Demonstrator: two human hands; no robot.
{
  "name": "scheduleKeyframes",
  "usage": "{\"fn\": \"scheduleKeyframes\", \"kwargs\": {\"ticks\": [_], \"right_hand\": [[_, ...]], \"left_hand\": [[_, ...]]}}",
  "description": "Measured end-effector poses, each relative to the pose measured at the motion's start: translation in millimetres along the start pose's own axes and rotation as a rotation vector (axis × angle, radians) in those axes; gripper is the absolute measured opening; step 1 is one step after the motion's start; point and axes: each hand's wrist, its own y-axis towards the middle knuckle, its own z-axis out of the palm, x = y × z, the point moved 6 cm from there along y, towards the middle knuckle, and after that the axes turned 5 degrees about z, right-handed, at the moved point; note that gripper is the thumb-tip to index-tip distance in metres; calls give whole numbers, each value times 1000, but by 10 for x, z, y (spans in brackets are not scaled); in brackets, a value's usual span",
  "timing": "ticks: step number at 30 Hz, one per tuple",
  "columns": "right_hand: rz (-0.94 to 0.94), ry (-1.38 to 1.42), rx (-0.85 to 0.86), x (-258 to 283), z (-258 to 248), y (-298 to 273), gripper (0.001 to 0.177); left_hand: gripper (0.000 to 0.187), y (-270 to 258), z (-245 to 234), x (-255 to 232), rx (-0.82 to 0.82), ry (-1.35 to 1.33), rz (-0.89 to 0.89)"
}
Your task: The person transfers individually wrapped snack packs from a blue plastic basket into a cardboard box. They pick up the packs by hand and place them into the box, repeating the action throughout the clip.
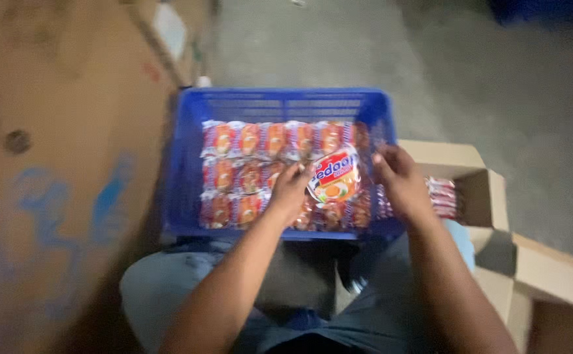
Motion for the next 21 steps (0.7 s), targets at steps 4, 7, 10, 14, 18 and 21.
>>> {"fn": "scheduleKeyframes", "kwargs": {"ticks": [4,7,10,14,18,21], "right_hand": [[209,54,17,-432,793,-177,66],[312,140,95,-464,1371,-251,84],[315,199,79,-280,1596,-410,91],[298,429,-28,-889,1632,-73,91],[358,358,5,-938,1803,271,62],[326,338,76,-714,2169,365,46]], "left_hand": [[22,-394,-475,337,-305,-411,-252],[30,-490,-638,552,-366,-504,-277],[39,-562,-803,679,-364,-420,-213],[38,-774,-1159,-81,-211,476,43],[36,-577,-1734,-358,-223,1135,441],[46,-192,-2363,-202,-125,1322,441]]}}
